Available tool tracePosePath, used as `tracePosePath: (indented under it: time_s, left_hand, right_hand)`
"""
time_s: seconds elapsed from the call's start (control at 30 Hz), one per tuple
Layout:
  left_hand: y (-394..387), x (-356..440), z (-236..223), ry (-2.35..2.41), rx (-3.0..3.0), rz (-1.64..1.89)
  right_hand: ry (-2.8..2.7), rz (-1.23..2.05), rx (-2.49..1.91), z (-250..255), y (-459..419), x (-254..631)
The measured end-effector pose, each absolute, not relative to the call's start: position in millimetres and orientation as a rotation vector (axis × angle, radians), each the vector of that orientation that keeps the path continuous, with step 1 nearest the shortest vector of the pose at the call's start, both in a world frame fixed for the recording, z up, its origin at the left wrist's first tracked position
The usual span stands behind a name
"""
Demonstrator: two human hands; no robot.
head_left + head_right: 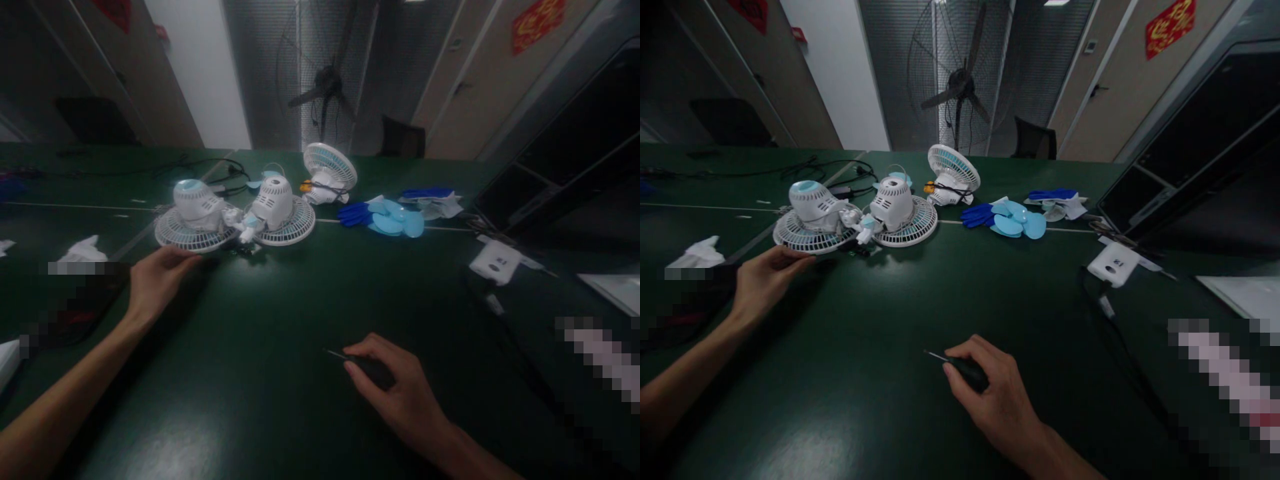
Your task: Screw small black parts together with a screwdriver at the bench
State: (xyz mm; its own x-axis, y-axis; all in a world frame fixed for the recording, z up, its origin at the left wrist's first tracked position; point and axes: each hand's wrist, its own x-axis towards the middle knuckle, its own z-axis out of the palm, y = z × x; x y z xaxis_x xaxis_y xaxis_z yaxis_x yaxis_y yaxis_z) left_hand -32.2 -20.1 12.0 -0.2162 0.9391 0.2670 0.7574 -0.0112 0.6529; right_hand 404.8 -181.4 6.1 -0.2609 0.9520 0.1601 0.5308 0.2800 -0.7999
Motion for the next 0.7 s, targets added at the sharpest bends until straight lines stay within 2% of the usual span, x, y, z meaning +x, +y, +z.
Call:
tracePosePath:
  time_s: [0.7]
  left_hand:
    - [-26,-20,5,2.095,1.837,1.017]
  right_hand:
    - [-1.884,0.836,-1.309,8,-182,405]
